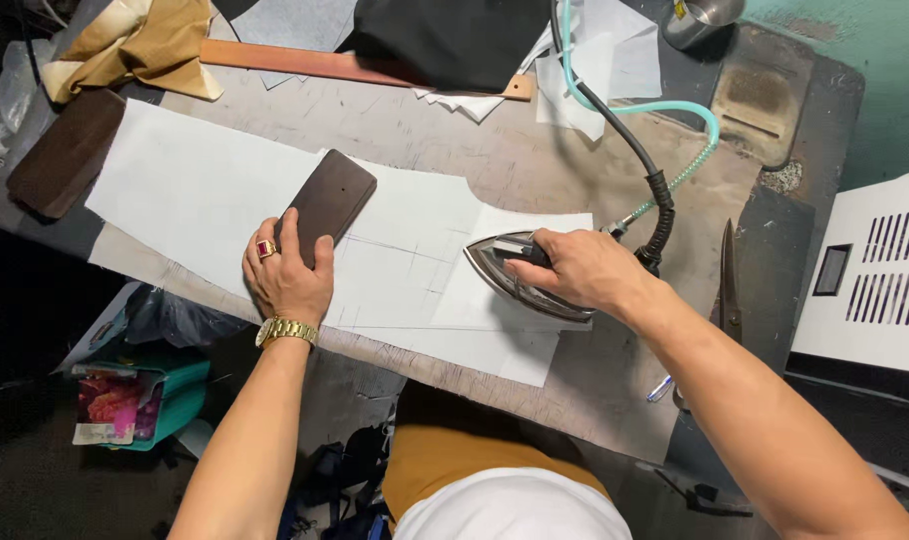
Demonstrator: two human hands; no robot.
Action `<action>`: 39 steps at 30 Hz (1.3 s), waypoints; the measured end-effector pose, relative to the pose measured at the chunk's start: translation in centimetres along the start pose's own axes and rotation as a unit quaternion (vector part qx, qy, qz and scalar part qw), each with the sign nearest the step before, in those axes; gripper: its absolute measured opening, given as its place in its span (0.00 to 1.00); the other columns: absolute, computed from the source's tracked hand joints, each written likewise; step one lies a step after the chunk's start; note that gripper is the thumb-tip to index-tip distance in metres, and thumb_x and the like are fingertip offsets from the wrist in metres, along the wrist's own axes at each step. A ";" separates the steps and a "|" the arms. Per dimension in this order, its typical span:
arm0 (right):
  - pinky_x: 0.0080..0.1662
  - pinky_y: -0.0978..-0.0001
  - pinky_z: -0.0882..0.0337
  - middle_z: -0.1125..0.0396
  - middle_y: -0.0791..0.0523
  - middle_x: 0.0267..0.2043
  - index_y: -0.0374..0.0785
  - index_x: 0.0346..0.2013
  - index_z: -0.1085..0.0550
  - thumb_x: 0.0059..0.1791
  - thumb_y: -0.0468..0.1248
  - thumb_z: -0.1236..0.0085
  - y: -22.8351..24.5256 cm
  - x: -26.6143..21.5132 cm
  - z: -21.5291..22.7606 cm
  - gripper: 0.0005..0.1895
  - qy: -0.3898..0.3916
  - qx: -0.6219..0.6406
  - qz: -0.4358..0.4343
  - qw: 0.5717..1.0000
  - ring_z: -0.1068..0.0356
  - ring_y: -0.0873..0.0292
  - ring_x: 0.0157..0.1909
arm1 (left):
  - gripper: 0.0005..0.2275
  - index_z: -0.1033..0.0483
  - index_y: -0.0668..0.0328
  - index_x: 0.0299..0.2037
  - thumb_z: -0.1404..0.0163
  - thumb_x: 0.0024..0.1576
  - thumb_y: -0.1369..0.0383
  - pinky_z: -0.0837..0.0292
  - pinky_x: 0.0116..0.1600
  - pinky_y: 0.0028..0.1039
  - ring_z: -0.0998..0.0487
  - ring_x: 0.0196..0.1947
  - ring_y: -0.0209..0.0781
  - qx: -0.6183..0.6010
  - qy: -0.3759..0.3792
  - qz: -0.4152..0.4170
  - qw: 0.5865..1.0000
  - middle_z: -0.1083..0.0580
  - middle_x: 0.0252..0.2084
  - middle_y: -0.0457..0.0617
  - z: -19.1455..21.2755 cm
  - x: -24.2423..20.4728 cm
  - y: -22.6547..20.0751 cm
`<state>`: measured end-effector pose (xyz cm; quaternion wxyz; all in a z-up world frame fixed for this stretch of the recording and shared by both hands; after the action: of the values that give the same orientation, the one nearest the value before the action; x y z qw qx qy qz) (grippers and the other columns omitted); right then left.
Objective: The person marks lines on a piece of white fabric using a ruler and a pen, then presses the fabric with an iron while using a wooden block to hold sections flat.
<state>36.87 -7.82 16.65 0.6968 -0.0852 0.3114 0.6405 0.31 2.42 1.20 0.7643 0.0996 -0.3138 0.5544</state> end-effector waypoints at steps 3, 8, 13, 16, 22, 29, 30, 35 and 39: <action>0.42 0.54 0.25 0.27 0.48 0.26 0.43 0.33 0.28 0.52 0.66 0.57 0.2 -1.5 -0.7 0.30 0.013 0.010 -0.003 1.000 0.23 0.44 0.37 | 0.23 0.25 0.53 0.61 0.53 0.64 0.47 0.36 0.58 0.45 0.28 0.55 0.56 -0.001 -0.003 -0.004 1.000 0.30 0.54 0.54 -0.1 0.1 0.1; 0.42 0.53 0.25 0.27 0.46 0.27 0.42 0.34 0.28 0.53 0.65 0.57 0.4 -3.9 -2.0 0.29 0.019 0.025 -0.019 0.999 0.22 0.43 0.37 | 0.24 0.25 0.54 0.62 0.54 0.64 0.47 0.37 0.58 0.46 0.28 0.55 0.57 -0.016 0.005 -0.001 1.000 0.30 0.54 0.56 0.1 0.1 0.0; 0.43 0.47 0.24 0.26 0.42 0.31 0.39 0.36 0.30 0.55 0.65 0.62 1.1 -6.2 -2.4 0.31 -0.054 0.033 -0.077 0.995 0.22 0.39 0.39 | 0.24 0.25 0.53 0.62 0.54 0.64 0.47 0.36 0.58 0.45 0.28 0.55 0.56 -0.007 0.001 -0.005 1.000 0.29 0.54 0.55 -0.2 -0.1 0.2; 0.42 0.45 0.24 0.26 0.43 0.31 0.40 0.38 0.31 0.56 0.68 0.66 -0.2 -5.6 -2.9 0.33 -0.112 0.022 -0.136 0.984 0.22 0.38 0.38 | 0.24 0.25 0.54 0.62 0.53 0.64 0.48 0.36 0.57 0.46 0.28 0.55 0.57 -0.015 -0.003 -0.006 1.000 0.29 0.54 0.56 0.0 0.1 0.1; 0.43 0.40 0.26 0.26 0.40 0.34 0.40 0.40 0.31 0.57 0.71 0.67 -5.1 -3.5 -3.0 0.37 -0.183 0.030 -0.204 0.961 0.23 0.34 0.41 | 0.23 0.25 0.55 0.62 0.53 0.65 0.48 0.37 0.57 0.47 0.29 0.55 0.59 -0.021 0.003 -0.008 1.000 0.30 0.54 0.57 0.3 0.3 -0.1; 0.47 0.42 0.27 0.26 0.38 0.35 0.35 0.40 0.27 0.54 0.65 0.57 -2.7 -3.7 -0.6 0.34 -0.116 0.049 -0.129 0.984 0.25 0.31 0.45 | 0.24 0.25 0.55 0.61 0.53 0.64 0.47 0.37 0.57 0.47 0.29 0.56 0.57 -0.016 -0.003 0.001 1.000 0.30 0.54 0.56 0.1 0.2 0.0; 0.46 0.43 0.27 0.26 0.38 0.35 0.36 0.40 0.27 0.54 0.66 0.57 -2.3 -3.5 -0.6 0.34 -0.114 0.050 -0.126 0.984 0.24 0.33 0.44 | 0.24 0.25 0.55 0.61 0.53 0.64 0.47 0.37 0.57 0.47 0.29 0.55 0.57 -0.016 -0.001 0.000 1.000 0.30 0.54 0.56 0.1 0.1 0.0; 0.44 0.47 0.26 0.25 0.42 0.32 0.37 0.42 0.26 0.54 0.64 0.56 -1.1 -2.3 -0.7 0.32 -0.115 0.056 -0.108 0.986 0.23 0.37 0.41 | 0.24 0.25 0.55 0.61 0.53 0.64 0.47 0.37 0.57 0.46 0.29 0.55 0.57 -0.018 0.003 0.001 1.000 0.30 0.54 0.56 0.2 0.1 -0.1; 0.44 0.46 0.26 0.25 0.44 0.32 0.38 0.43 0.26 0.54 0.65 0.57 -0.1 -1.5 -0.8 0.32 -0.112 0.037 -0.083 0.989 0.22 0.39 0.41 | 0.24 0.25 0.55 0.61 0.54 0.64 0.47 0.37 0.57 0.46 0.29 0.55 0.57 -0.015 0.001 0.000 1.000 0.30 0.54 0.55 0.0 0.2 -0.1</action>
<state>36.72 -9.52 16.83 0.7810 -0.0123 0.2469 0.5735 0.40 2.52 1.35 0.7659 0.0880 -0.3215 0.5498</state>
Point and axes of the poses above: each hand's wrist, its own x-axis towards the middle knuckle, its own z-axis out of the back of the hand, y = z × x, the point moved 3 cm from there along x, towards the middle knuckle
